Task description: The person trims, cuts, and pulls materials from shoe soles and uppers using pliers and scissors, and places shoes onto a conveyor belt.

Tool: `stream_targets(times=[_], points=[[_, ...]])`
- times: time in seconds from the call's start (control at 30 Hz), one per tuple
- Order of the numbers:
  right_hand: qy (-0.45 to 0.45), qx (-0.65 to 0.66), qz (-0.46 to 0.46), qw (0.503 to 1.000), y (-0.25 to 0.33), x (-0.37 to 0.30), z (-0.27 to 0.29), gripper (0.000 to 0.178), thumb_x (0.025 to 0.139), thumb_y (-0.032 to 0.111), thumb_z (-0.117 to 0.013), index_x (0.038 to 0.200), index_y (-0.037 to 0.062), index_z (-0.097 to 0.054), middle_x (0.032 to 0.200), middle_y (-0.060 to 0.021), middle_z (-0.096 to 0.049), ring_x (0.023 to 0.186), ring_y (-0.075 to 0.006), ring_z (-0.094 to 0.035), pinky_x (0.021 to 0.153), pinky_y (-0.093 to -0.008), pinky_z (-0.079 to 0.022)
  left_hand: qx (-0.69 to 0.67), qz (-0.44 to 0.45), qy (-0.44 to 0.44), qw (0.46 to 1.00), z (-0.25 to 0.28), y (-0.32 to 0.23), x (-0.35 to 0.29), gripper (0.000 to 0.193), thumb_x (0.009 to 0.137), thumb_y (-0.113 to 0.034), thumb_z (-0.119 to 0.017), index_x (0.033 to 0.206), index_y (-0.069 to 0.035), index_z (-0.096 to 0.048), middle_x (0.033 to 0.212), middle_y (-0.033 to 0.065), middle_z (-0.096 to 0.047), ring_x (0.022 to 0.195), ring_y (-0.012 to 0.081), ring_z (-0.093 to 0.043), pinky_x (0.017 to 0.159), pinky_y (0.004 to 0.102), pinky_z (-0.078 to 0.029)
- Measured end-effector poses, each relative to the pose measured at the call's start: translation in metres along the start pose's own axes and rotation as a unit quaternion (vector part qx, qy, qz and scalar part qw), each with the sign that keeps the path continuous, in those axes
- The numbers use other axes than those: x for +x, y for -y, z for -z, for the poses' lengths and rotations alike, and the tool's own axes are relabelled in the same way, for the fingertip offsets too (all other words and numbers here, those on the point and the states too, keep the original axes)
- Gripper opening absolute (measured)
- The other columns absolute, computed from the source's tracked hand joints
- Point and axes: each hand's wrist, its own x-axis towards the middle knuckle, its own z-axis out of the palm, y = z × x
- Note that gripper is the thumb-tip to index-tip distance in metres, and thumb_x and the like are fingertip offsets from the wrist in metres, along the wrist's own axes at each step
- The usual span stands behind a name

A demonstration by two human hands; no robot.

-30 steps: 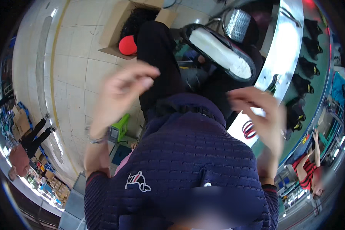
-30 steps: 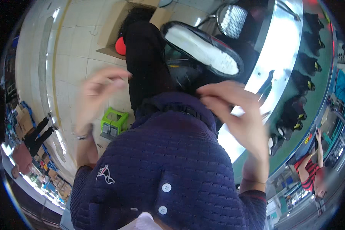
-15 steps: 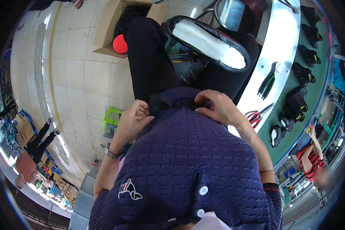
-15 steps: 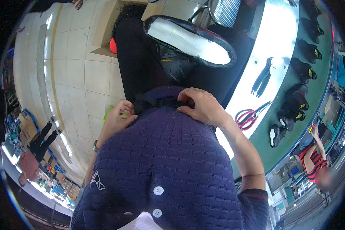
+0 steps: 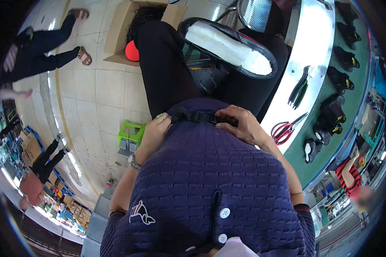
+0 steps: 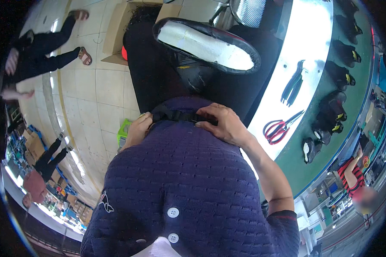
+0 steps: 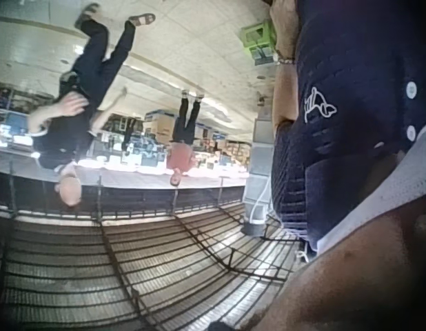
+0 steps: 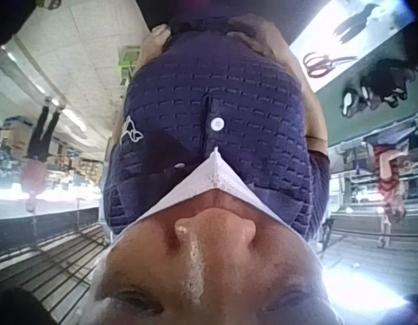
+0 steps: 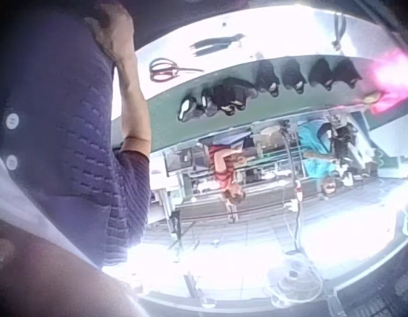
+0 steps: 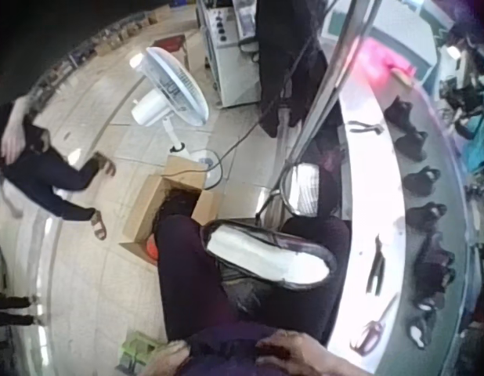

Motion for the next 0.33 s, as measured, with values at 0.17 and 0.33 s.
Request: stream_targets(times=[0.17, 0.33], points=[[-0.035, -0.045, -0.016, 0.998, 0.003, -0.013, -0.001, 0.031, 0.082, 0.019, -0.067, 0.108, 0.0026, -0.062, 0.103, -0.0143, -0.061, 0.096, -0.0293, -0.061, 0.086, -0.0365, -0.050, 0.023, 0.028, -0.051, 0.998, -0.008, -0.004, -0.007, 0.015, 0.078, -0.005, -0.062, 0.090, 0.003, -0.057, 0.093, 0.0154, -0.061, 0.082, 0.0346, -0.061, 0.068, 0.0387, -0.050], [-0.027, -0.043, -0.091, 0.995, 0.005, -0.015, -0.003, 0.035, 0.080, 0.024, -0.069, 0.108, 0.0045, -0.062, 0.107, -0.0149, -0.060, 0.100, -0.0293, -0.060, 0.090, -0.0364, -0.048, 0.045, 0.025, -0.038, 0.998, -0.012, 0.001, -0.012, 0.021, 0.077, -0.004, -0.063, 0.096, 0.003, -0.059, 0.099, 0.0187, -0.062, 0.085, 0.0343, -0.063, 0.070, 0.0365, -0.052]])
